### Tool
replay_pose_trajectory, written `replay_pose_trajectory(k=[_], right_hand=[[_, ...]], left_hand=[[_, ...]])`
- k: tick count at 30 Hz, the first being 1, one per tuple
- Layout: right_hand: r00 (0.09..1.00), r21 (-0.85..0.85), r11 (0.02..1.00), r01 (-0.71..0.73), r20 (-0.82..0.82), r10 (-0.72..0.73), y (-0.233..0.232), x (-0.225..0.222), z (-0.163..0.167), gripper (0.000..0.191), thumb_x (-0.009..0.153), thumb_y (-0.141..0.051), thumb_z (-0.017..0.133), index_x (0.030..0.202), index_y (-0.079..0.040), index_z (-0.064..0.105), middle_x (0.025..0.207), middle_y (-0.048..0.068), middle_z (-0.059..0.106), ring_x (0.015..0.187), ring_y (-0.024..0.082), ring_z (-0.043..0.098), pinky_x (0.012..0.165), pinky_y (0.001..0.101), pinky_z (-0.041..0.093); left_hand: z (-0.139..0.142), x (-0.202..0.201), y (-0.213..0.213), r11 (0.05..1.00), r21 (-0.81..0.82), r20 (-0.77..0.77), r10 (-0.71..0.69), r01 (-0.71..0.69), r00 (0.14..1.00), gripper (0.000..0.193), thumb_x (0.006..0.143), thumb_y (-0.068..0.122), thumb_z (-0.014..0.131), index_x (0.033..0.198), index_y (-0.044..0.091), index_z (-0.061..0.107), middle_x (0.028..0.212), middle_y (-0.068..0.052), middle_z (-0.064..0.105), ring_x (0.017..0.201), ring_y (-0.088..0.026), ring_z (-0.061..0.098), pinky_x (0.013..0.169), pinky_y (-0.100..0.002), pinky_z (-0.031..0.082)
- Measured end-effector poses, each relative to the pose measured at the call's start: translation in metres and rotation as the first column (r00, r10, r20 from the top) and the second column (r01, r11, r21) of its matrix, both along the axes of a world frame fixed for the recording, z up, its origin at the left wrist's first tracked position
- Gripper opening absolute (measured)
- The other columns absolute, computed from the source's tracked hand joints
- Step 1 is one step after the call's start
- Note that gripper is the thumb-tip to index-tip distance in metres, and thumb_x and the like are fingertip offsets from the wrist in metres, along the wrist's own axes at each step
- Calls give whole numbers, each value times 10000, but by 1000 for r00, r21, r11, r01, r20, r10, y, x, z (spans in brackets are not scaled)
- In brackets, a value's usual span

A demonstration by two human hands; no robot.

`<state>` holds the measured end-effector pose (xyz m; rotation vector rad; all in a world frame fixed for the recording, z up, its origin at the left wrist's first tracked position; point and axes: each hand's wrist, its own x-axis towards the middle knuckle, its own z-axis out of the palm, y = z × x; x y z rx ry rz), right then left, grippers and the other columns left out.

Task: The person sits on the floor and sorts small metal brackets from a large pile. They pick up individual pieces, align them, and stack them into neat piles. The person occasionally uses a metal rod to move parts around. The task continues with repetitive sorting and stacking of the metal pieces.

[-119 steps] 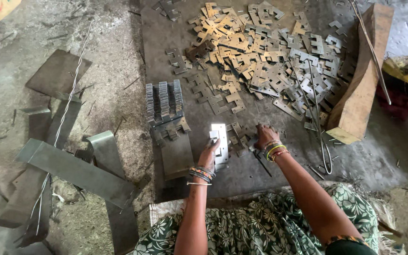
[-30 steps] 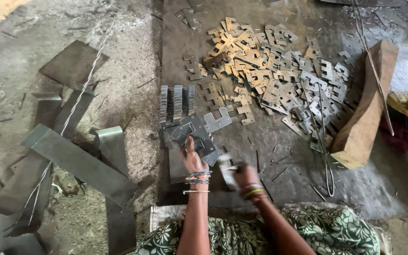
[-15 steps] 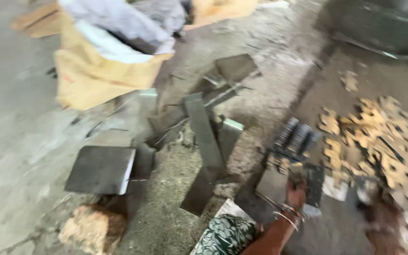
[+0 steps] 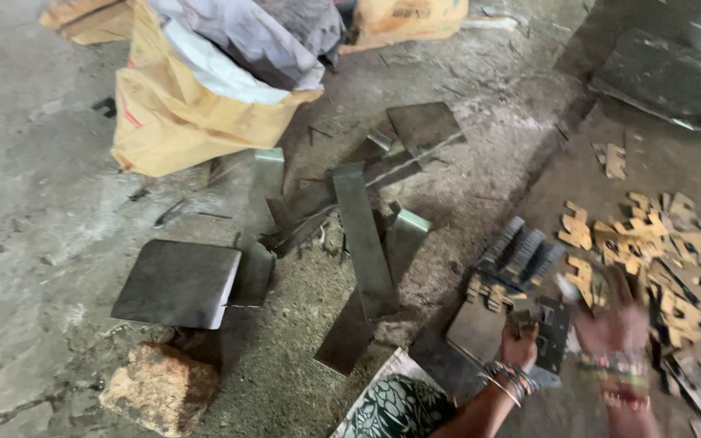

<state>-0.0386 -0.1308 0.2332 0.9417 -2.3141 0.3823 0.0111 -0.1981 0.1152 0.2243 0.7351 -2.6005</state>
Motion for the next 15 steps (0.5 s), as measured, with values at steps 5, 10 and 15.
replay_pose_trajectory(k=[5, 10, 15], right_hand=[[359, 82, 675, 733, 797, -486, 141, -10, -121, 534, 853, -176, 726, 1355, -42, 604, 1127, 201, 725, 947, 374, 719, 957, 502, 567], [309, -467, 70, 881, 683, 662, 175, -4, -151, 426, 898, -39, 576, 1324, -20, 589, 1121, 210, 715, 938, 373, 732, 876, 497, 607], [484, -545, -104, 832, 622, 615, 177, -12, -119, 392, 911, 62, 505, 1282, -27, 595, 1088, 215, 706, 876, 362, 725, 775, 494, 624]], left_hand=[[-52, -25, 25, -91, -940, 299, 249, 330, 921, 315, 1040, 210, 525, 1284, 34, 617, 1274, -102, 667, 1138, -278, 609, 1032, -396, 497], [-75, -29, 51, -127, -859, 473, 171, 495, 864, 350, 994, 298, 657, 1182, 4, 693, 1173, -144, 731, 1105, -264, 664, 1000, -371, 495], [-87, -39, 68, -34, -878, 477, -1, 477, 879, 345, 972, 254, 689, 1189, -13, 705, 1199, -141, 727, 1121, -257, 653, 1014, -364, 481]])
